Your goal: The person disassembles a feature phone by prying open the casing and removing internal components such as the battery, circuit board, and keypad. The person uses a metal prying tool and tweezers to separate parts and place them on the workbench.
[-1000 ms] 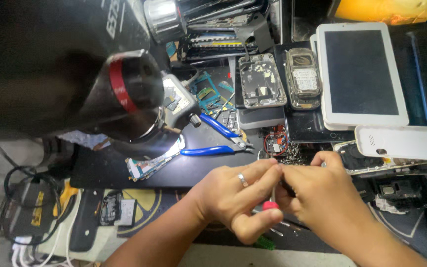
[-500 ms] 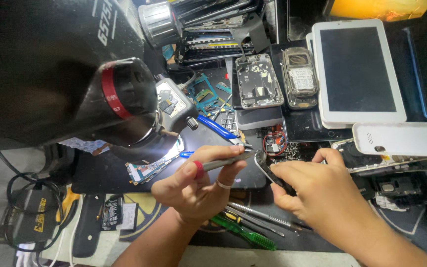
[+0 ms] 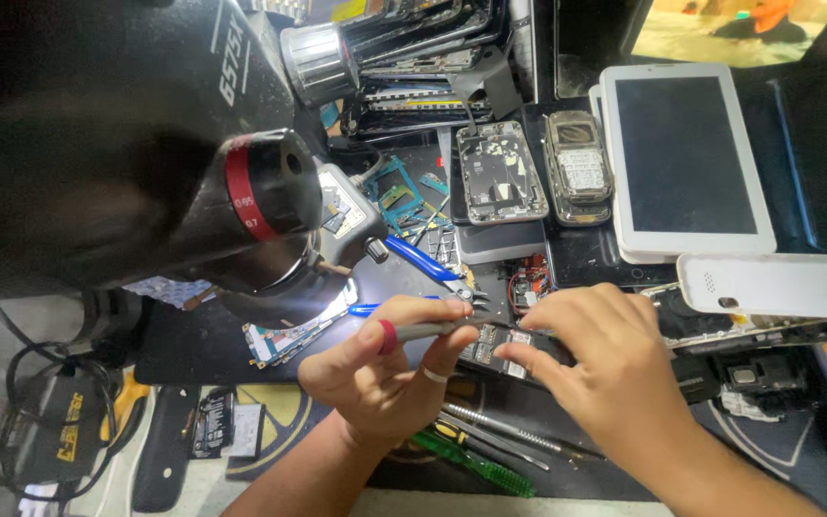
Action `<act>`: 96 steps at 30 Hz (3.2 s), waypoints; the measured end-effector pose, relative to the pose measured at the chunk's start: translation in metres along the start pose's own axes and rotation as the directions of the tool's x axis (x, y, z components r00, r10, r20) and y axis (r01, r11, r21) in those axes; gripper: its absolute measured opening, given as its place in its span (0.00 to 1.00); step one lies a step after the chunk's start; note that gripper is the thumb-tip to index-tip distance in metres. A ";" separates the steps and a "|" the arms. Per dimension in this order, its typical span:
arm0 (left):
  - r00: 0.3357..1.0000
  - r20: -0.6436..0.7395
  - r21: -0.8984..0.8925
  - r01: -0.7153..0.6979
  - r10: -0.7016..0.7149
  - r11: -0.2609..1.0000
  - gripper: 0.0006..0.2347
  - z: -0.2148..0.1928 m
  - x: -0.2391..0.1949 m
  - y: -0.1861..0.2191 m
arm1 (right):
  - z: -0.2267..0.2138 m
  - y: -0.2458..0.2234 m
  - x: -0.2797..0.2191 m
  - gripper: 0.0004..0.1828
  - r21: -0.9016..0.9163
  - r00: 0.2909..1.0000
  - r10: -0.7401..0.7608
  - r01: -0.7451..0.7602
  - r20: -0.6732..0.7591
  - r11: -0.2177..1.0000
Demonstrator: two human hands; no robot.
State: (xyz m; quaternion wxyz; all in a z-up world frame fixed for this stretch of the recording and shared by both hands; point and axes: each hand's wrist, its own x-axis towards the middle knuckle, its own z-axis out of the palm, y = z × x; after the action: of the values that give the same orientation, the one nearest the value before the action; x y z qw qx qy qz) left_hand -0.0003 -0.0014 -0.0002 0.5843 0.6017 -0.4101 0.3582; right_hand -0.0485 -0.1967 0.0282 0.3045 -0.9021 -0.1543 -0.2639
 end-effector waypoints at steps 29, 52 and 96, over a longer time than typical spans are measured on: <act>0.998 0.061 0.005 -0.018 0.017 1.000 0.30 -0.022 0.014 0.007 | -0.012 0.009 -0.005 0.37 -0.297 0.957 -0.112 0.193 0.267 0.935; 0.996 0.084 0.109 -0.044 0.035 0.993 0.33 -0.038 0.025 0.041 | -0.008 0.028 -0.006 0.25 0.433 0.622 0.414 -0.772 0.664 0.465; 0.638 0.699 0.437 -0.025 -0.322 0.899 0.09 -0.069 0.046 0.073 | -0.024 0.039 -0.002 0.35 0.870 0.769 0.413 -0.469 0.487 -0.153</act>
State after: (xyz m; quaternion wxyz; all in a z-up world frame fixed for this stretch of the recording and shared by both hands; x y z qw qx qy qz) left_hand -0.0447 0.0653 0.0753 0.2485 0.8355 -0.4796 0.1009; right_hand -0.0424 -0.2424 0.0250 0.8972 -0.4377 0.0198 0.0549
